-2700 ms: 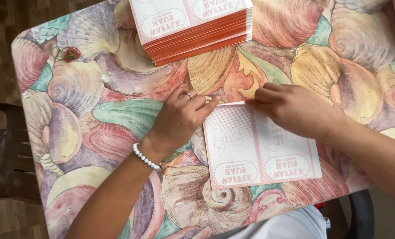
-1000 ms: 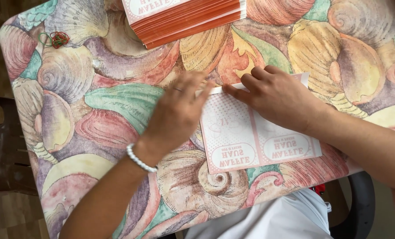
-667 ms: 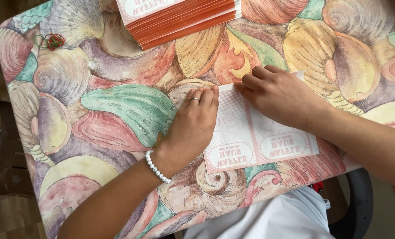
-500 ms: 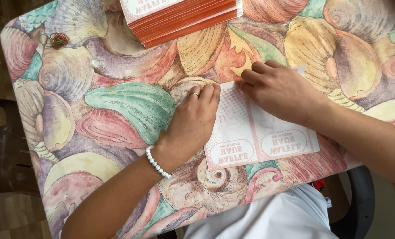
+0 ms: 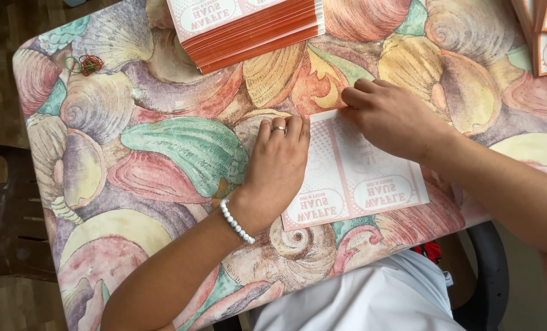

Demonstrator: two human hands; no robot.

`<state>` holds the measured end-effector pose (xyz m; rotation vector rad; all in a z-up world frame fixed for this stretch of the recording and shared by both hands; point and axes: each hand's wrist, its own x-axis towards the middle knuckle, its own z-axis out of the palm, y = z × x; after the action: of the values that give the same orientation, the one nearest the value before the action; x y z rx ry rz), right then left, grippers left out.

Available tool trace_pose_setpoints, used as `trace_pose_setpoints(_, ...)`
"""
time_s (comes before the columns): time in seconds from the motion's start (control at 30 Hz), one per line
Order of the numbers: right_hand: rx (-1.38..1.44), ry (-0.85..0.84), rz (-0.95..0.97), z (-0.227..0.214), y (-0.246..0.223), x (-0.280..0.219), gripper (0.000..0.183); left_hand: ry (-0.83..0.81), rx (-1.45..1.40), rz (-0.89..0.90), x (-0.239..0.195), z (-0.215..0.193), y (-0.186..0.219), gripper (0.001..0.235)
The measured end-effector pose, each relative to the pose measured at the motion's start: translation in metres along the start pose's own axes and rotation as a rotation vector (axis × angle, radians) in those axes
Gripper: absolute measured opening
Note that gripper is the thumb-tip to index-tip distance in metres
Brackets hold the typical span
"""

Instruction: Manually folding flat paper bags into their final shape and stacking them on a table.

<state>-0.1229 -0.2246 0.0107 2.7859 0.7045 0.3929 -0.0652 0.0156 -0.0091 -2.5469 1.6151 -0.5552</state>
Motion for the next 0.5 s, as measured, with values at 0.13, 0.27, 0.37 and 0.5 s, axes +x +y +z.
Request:
trace_pose_setpoints(0.13, -0.011, -0.027, 0.003, 0.006, 0.009, -0.015, 0.018, -0.073, -0.008, -0.016, 0.001, -0.019, 0.005, 0.048)
trace_pose_setpoints(0.27, -0.013, -0.04, 0.003, -0.001, 0.015, -0.022, 0.02, -0.057, 0.008, 0.012, 0.002, 0.001, 0.008, 0.046)
trace_pose_setpoints(0.37, 0.008, -0.051, 0.012, -0.012, 0.015, -0.022, 0.018, -0.052, 0.0, 0.029, 0.003, 0.007, 0.003, 0.045)
trace_pose_setpoints(0.5, 0.007, -0.088, 0.01, -0.011, 0.019, -0.022, 0.017, -0.06, -0.136, 0.019, 0.019, -0.036, -0.008, 0.052)
